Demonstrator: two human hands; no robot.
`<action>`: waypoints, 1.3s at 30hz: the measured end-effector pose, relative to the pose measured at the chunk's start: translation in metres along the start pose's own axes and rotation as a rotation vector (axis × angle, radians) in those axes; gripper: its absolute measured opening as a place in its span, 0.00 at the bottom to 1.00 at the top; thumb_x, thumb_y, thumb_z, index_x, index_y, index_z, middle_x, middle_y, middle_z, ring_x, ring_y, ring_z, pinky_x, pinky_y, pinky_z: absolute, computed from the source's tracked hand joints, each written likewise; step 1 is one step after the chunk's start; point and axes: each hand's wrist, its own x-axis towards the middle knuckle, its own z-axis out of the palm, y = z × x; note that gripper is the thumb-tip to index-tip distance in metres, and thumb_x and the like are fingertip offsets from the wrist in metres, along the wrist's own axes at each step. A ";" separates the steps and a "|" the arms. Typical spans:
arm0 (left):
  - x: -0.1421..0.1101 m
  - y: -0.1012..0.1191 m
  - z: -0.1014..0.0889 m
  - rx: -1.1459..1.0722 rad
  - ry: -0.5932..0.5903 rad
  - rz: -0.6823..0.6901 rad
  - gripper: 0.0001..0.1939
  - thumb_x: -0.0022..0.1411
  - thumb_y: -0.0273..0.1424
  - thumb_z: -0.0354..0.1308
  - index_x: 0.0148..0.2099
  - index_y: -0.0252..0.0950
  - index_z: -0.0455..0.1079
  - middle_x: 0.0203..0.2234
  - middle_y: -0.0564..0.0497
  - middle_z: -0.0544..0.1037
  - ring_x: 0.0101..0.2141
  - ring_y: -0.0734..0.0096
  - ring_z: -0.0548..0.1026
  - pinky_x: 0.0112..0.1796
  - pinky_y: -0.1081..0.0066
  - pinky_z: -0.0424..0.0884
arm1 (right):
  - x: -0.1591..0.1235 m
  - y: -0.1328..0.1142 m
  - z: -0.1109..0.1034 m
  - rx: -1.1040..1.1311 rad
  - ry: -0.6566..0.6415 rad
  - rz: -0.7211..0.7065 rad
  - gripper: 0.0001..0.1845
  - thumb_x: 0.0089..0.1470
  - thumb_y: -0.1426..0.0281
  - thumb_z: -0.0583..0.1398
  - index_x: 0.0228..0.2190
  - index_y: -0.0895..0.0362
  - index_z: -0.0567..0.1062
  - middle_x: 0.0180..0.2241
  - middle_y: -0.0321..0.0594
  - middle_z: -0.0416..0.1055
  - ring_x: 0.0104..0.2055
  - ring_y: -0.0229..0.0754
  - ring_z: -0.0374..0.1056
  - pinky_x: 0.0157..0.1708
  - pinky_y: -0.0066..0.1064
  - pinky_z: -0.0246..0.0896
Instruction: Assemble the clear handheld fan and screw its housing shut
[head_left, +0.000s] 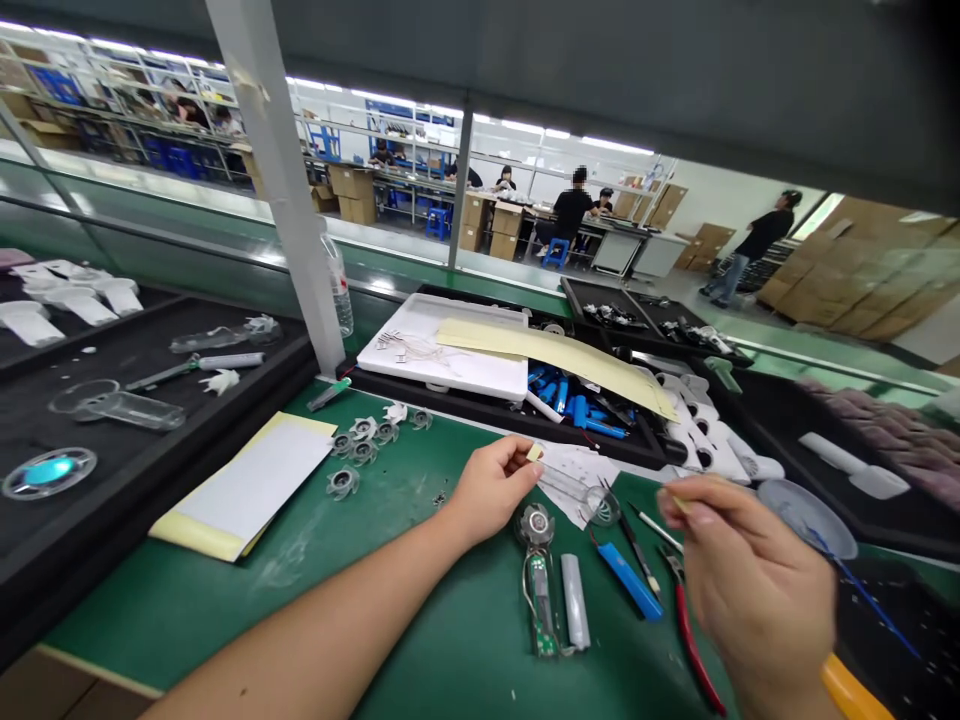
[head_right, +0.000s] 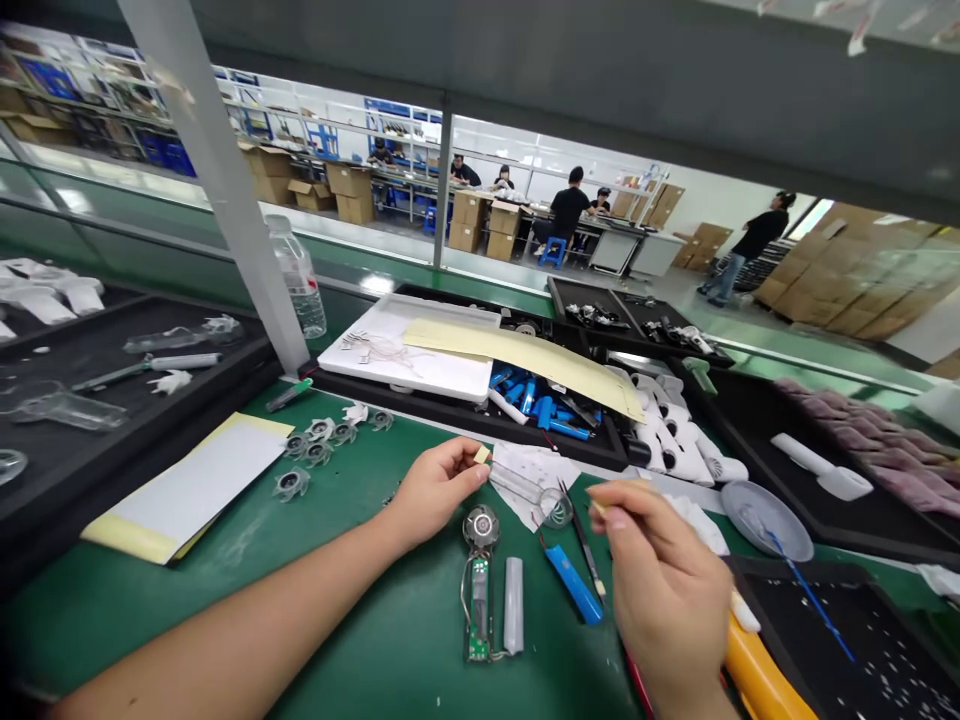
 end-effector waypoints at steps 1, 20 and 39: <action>-0.001 0.002 0.000 -0.012 0.001 0.013 0.14 0.63 0.41 0.62 0.41 0.34 0.70 0.32 0.52 0.73 0.33 0.68 0.72 0.38 0.65 0.70 | 0.003 0.003 -0.001 -0.102 0.041 -0.093 0.10 0.59 0.69 0.58 0.39 0.54 0.78 0.38 0.45 0.75 0.39 0.49 0.72 0.39 0.41 0.67; -0.019 0.035 0.008 0.406 -0.257 0.342 0.14 0.68 0.32 0.52 0.49 0.43 0.77 0.40 0.45 0.79 0.43 0.56 0.74 0.50 0.61 0.69 | -0.004 -0.021 0.054 -0.340 -0.082 -0.642 0.12 0.60 0.80 0.53 0.39 0.56 0.75 0.33 0.44 0.73 0.34 0.45 0.66 0.34 0.36 0.64; -0.007 0.063 -0.012 0.831 -0.621 -0.045 0.38 0.52 0.41 0.68 0.65 0.43 0.68 0.62 0.38 0.70 0.59 0.34 0.67 0.57 0.50 0.66 | 0.282 -0.213 -0.009 -0.616 0.065 -0.559 0.08 0.59 0.70 0.65 0.29 0.60 0.74 0.27 0.31 0.70 0.32 0.38 0.68 0.39 0.35 0.67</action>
